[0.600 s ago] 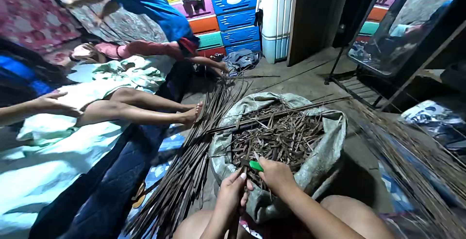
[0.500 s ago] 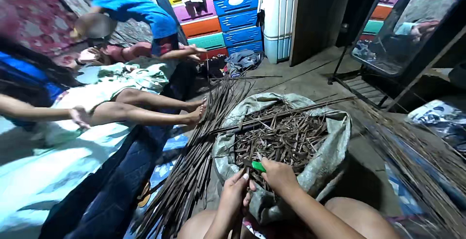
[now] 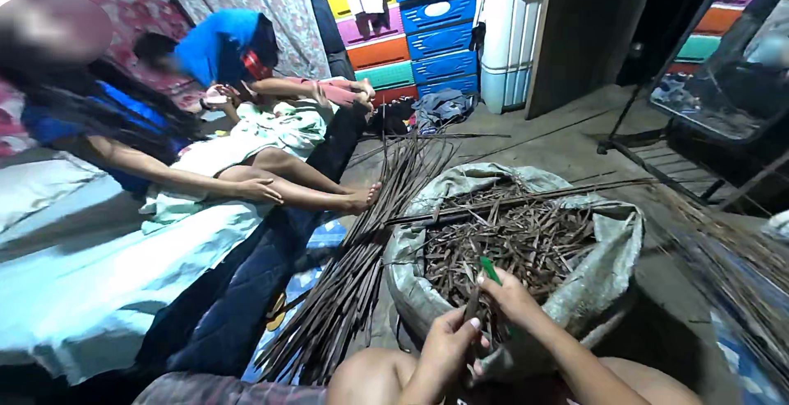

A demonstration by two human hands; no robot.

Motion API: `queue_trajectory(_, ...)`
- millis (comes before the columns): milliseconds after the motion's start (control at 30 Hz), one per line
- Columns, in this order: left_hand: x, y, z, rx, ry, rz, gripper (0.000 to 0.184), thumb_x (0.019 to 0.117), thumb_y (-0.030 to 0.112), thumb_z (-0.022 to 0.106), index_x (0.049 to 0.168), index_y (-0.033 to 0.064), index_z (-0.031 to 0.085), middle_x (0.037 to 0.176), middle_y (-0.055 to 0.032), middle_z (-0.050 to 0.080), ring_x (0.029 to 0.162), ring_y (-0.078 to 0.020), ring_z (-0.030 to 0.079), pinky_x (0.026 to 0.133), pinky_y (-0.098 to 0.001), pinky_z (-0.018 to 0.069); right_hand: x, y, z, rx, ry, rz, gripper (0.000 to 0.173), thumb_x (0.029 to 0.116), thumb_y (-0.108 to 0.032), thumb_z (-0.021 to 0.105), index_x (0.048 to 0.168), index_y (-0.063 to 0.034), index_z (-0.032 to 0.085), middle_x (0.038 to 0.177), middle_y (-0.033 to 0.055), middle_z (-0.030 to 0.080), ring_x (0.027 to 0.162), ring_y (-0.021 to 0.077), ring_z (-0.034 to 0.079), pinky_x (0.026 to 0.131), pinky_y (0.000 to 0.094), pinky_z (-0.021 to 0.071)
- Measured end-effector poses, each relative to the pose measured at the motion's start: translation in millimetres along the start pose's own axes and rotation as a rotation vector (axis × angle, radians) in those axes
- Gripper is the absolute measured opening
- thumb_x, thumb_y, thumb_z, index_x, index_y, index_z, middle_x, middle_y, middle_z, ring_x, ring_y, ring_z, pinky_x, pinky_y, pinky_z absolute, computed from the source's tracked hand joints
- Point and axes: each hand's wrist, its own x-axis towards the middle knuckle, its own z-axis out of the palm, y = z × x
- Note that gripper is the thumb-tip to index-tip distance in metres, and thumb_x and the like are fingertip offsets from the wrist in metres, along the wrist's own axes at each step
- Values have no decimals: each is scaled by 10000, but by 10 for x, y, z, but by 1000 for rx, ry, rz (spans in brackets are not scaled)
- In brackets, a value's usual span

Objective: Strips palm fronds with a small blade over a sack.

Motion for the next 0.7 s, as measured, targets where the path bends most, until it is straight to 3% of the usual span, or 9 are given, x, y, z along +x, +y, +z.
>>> queue_trajectory(67,-11,13,17,84,17,-12,298,1080,143,510,1328,1,594,869,-47,714,523,-68,601,478,-223,516,65,-2,-76,66,93,13,244,1099,-192,492,1162,21,594,707,21,493,552,103,463,537,285,431)
queue_trajectory(167,1,10,21,189,86,-7,288,1098,166,478,1271,0,638,834,-25,712,491,-49,560,470,-215,489,80,-42,-165,-38,193,-13,289,1111,-199,474,1212,32,615,823,80,558,668,149,513,647,336,462)
queue_trajectory(233,46,28,-10,261,140,3,298,1109,182,455,1255,10,650,846,-30,711,483,-54,547,458,-217,469,-3,-84,-167,-203,129,-40,322,1103,-209,477,1271,28,616,976,182,651,847,264,613,819,472,505)
queue_trajectory(367,132,90,-107,421,227,16,350,1120,214,421,1332,29,629,866,-49,724,489,-79,568,462,-244,481,-264,-161,14,-576,-150,-28,324,1063,-253,492,1249,-25,627,1027,232,689,970,401,678,859,615,515)
queue_trajectory(400,138,111,-119,462,250,12,347,1116,197,412,1310,24,642,856,-51,719,496,-85,568,472,-253,484,-341,-220,68,-668,-217,6,333,1070,-267,482,1271,-38,616,1070,237,697,1027,416,682,888,628,513)
queue_trajectory(467,155,124,-134,561,301,0,318,1097,180,403,1138,25,677,809,-49,694,520,-101,583,510,-282,500,-459,-322,170,-798,-289,52,343,1090,-288,451,1287,-44,591,1126,235,697,1096,416,679,915,621,514)
queue_trajectory(567,183,109,-133,677,345,22,342,1093,193,397,1132,21,689,835,-80,697,607,-161,635,620,-367,554,-506,-372,270,-885,-259,85,352,1101,-294,435,1303,-39,570,1167,226,698,1136,408,679,928,595,527)
queue_trajectory(633,200,106,-104,748,347,34,348,1096,194,396,1172,18,686,876,-106,701,672,-200,658,690,-411,565,-448,-364,286,-912,-203,117,365,1105,-286,450,1342,-28,555,1218,241,686,1167,423,669,943,599,527)
queue_trajectory(700,201,113,-57,780,327,51,391,1110,206,405,1391,37,619,906,-133,702,701,-233,647,719,-429,553,-310,-302,258,-906,-97,152,364,1101,-258,456,1363,-25,550,1243,245,677,1174,427,667,944,604,530)
